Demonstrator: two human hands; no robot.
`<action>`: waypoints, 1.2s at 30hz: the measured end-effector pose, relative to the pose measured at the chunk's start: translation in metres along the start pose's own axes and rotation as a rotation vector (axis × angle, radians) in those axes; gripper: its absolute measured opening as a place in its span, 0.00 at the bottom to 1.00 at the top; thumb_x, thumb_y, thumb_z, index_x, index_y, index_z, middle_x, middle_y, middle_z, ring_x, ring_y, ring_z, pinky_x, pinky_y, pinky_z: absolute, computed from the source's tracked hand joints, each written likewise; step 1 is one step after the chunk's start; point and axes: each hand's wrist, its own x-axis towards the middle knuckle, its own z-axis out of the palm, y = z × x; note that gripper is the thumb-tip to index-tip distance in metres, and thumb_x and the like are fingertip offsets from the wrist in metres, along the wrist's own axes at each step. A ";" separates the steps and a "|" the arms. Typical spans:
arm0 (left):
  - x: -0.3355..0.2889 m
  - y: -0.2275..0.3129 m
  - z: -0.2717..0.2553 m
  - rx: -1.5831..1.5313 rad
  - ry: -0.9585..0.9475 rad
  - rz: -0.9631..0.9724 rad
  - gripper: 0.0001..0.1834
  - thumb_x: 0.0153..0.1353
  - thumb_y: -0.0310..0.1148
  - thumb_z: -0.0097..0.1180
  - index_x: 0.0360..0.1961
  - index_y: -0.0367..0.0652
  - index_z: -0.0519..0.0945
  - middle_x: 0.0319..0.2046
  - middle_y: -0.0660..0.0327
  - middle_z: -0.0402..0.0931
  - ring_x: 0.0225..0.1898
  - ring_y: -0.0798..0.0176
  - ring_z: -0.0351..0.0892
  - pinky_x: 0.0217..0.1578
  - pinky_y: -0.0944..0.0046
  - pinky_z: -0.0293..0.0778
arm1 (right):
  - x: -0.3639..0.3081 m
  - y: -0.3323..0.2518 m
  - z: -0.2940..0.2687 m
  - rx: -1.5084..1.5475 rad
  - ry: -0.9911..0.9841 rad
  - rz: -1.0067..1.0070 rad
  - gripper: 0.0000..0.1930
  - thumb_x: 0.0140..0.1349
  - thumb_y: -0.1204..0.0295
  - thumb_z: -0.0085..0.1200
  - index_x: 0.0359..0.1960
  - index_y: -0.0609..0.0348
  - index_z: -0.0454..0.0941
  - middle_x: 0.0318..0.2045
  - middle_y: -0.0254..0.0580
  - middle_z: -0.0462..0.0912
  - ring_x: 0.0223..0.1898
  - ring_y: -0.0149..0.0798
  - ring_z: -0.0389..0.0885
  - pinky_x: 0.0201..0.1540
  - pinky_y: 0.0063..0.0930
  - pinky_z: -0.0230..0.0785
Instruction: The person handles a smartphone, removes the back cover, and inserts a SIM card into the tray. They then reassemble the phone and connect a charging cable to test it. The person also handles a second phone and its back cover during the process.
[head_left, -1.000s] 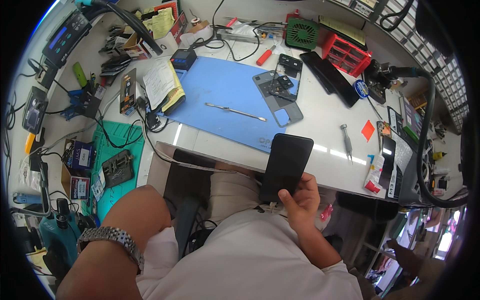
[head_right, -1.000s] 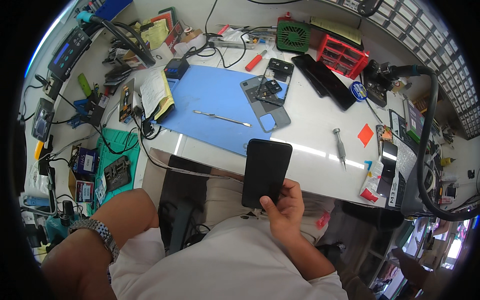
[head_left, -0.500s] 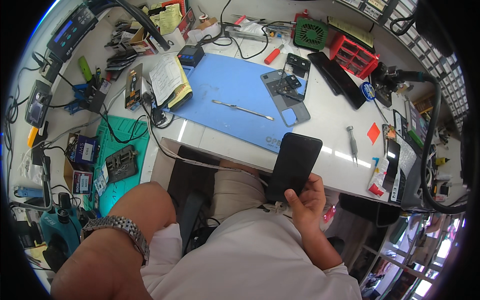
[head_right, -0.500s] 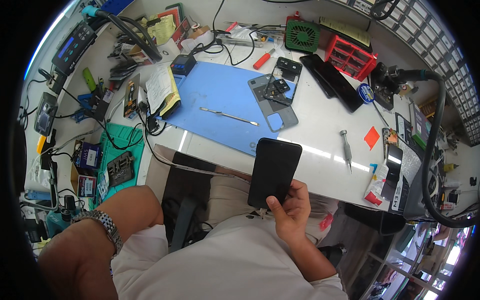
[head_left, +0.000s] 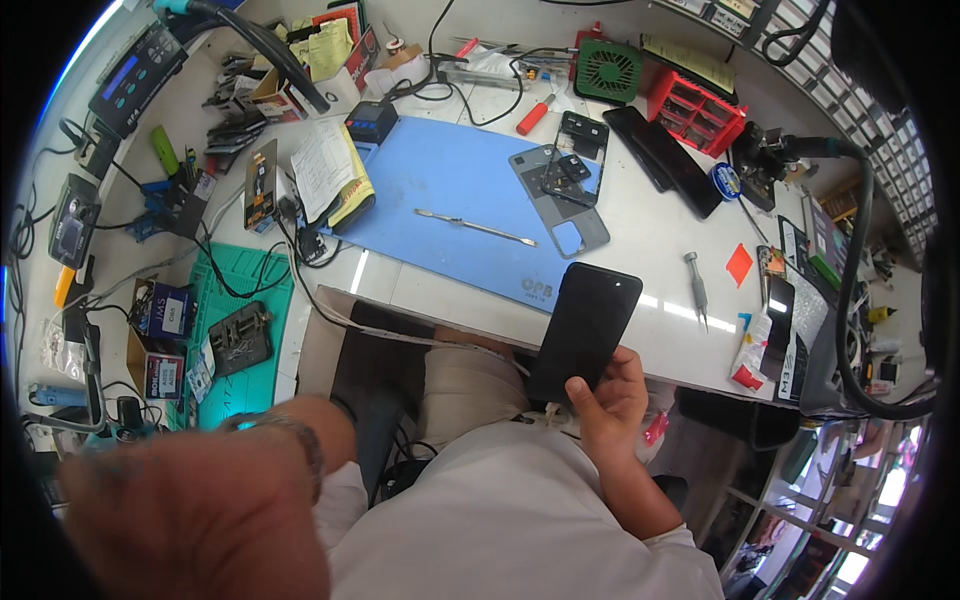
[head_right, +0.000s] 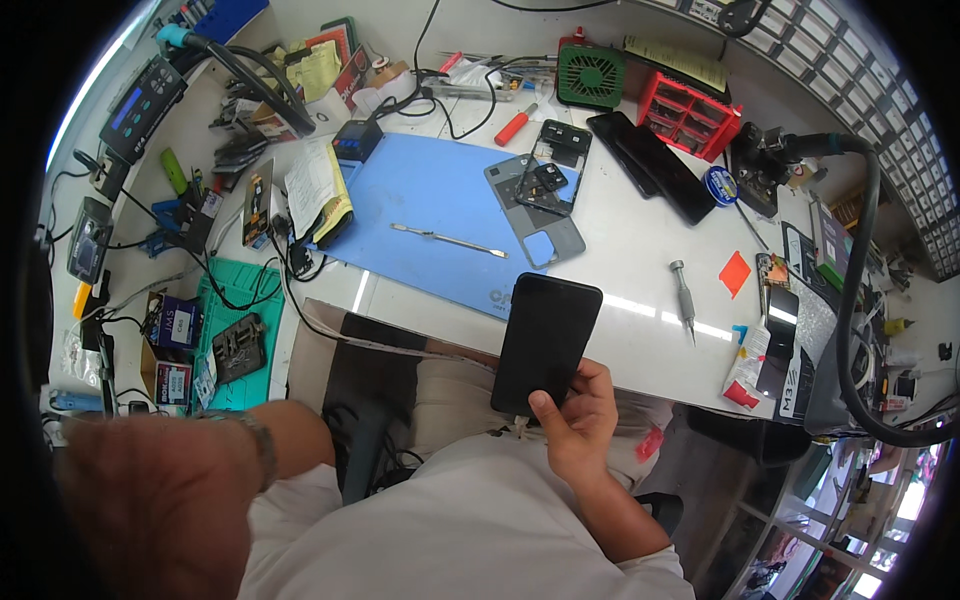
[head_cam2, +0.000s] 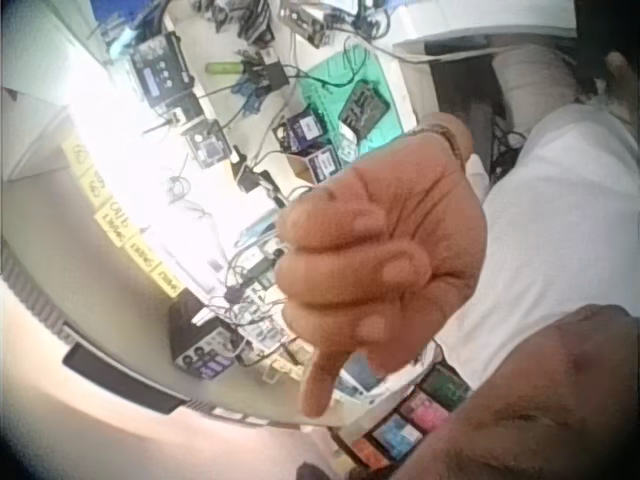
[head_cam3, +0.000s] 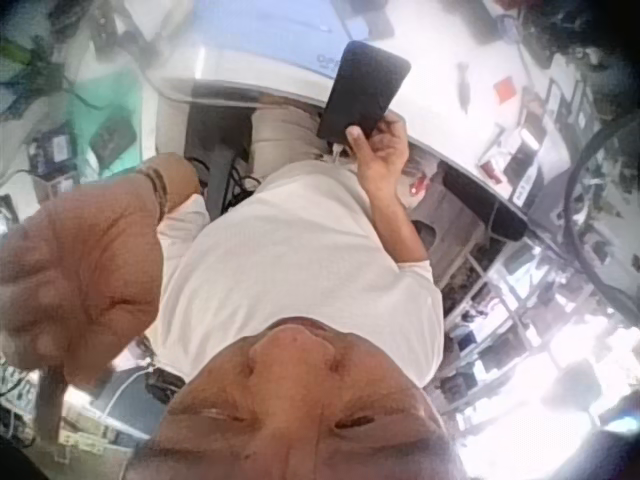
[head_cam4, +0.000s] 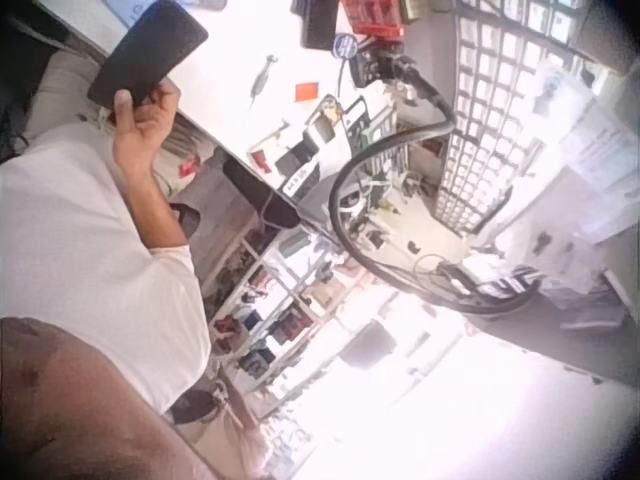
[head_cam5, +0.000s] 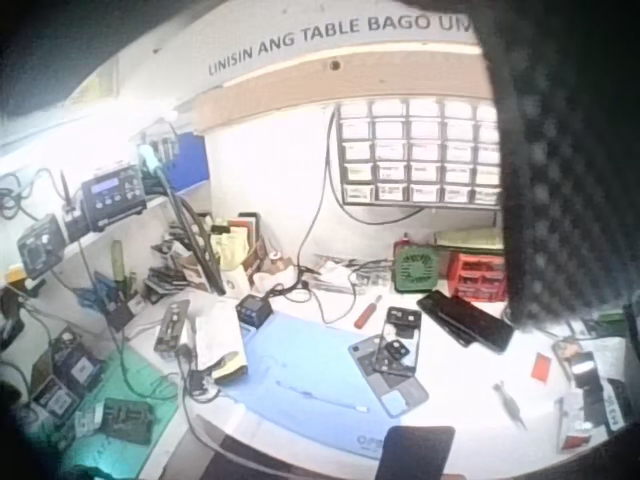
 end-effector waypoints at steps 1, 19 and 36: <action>-0.034 -0.001 0.013 -0.068 -0.131 -0.229 0.22 0.77 0.46 0.55 0.58 0.37 0.79 0.46 0.49 0.78 0.41 0.55 0.79 0.42 0.54 0.76 | 0.001 -0.001 0.000 0.018 0.012 0.010 0.25 0.71 0.84 0.64 0.65 0.66 0.67 0.58 0.48 0.79 0.59 0.35 0.81 0.65 0.32 0.76; -0.220 0.048 0.022 -0.232 -1.074 -1.343 0.25 0.82 0.40 0.56 0.24 0.40 0.71 0.17 0.66 0.69 0.21 0.75 0.66 0.21 0.66 0.60 | 0.011 -0.019 -0.002 0.029 0.022 0.128 0.22 0.77 0.79 0.60 0.67 0.67 0.67 0.52 0.45 0.87 0.51 0.27 0.84 0.54 0.23 0.78; -0.205 0.019 0.034 -0.730 -0.494 -1.894 0.37 0.81 0.47 0.50 0.83 0.41 0.58 0.64 0.47 0.82 0.62 0.53 0.85 0.60 0.53 0.80 | 0.011 -0.003 -0.019 0.445 -0.150 0.347 0.16 0.79 0.73 0.59 0.62 0.64 0.71 0.49 0.46 0.90 0.47 0.31 0.90 0.51 0.29 0.84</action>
